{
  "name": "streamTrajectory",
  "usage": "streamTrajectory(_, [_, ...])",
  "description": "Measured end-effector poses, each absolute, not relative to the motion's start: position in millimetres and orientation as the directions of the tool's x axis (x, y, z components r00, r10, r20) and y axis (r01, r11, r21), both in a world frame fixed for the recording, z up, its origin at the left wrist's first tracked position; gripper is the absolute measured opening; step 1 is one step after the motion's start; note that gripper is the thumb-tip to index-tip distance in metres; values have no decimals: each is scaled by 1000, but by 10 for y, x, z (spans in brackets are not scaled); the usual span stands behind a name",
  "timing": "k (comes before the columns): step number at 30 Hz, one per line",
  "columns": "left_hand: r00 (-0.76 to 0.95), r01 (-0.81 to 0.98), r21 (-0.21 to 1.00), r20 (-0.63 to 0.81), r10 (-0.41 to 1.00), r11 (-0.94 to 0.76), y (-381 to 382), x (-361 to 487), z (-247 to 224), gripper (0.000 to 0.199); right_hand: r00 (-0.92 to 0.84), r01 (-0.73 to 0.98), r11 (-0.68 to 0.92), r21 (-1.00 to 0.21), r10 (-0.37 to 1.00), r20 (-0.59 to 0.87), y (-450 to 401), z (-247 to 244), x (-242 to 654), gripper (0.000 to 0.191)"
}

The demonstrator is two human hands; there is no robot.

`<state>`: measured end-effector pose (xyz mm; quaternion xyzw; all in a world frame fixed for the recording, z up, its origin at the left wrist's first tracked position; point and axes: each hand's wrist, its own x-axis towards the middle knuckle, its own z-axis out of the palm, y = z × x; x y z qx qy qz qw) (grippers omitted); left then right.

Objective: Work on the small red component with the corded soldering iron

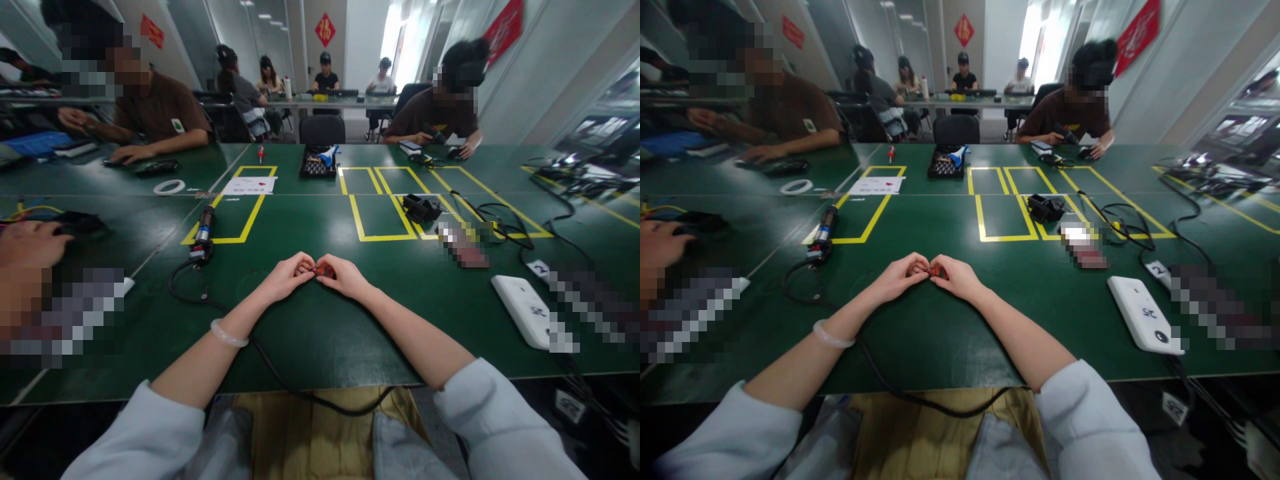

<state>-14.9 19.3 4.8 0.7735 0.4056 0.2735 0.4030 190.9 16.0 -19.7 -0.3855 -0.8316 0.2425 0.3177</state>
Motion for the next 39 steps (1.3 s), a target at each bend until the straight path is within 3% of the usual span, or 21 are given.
streamTrajectory(4, [527,401,848,95,844,-345,186,-153,33,28,-488,472,582,-662,798,354,168,-201,1907,10])
streamTrajectory(14, [540,512,727,143,830,-458,118,-113,123,19,-435,406,497,-766,843,316,180,-198,1911,15])
streamTrajectory(19, [532,505,727,163,831,-466,131,-134,106,19,-446,323,467,-823,842,303,179,-206,1914,21])
streamTrajectory(25, [553,508,722,146,820,-471,132,-139,138,24,-464,338,502,-796,825,323,193,-222,1917,14])
streamTrajectory(30, [437,653,570,253,863,-498,264,-360,253,34,-449,363,476,-801,843,297,194,-208,1926,14])
streamTrajectory(32, [312,781,439,343,886,-445,370,-591,282,37,-449,366,470,-803,845,290,189,-200,1926,14])
streamTrajectory(35, [52,941,281,430,901,-189,514,-1048,277,45,-451,366,465,-806,846,283,183,-196,1923,15])
streamTrajectory(39, [-269,958,195,354,896,211,588,-1600,218,63,-457,358,464,-811,844,281,186,-206,1921,14])
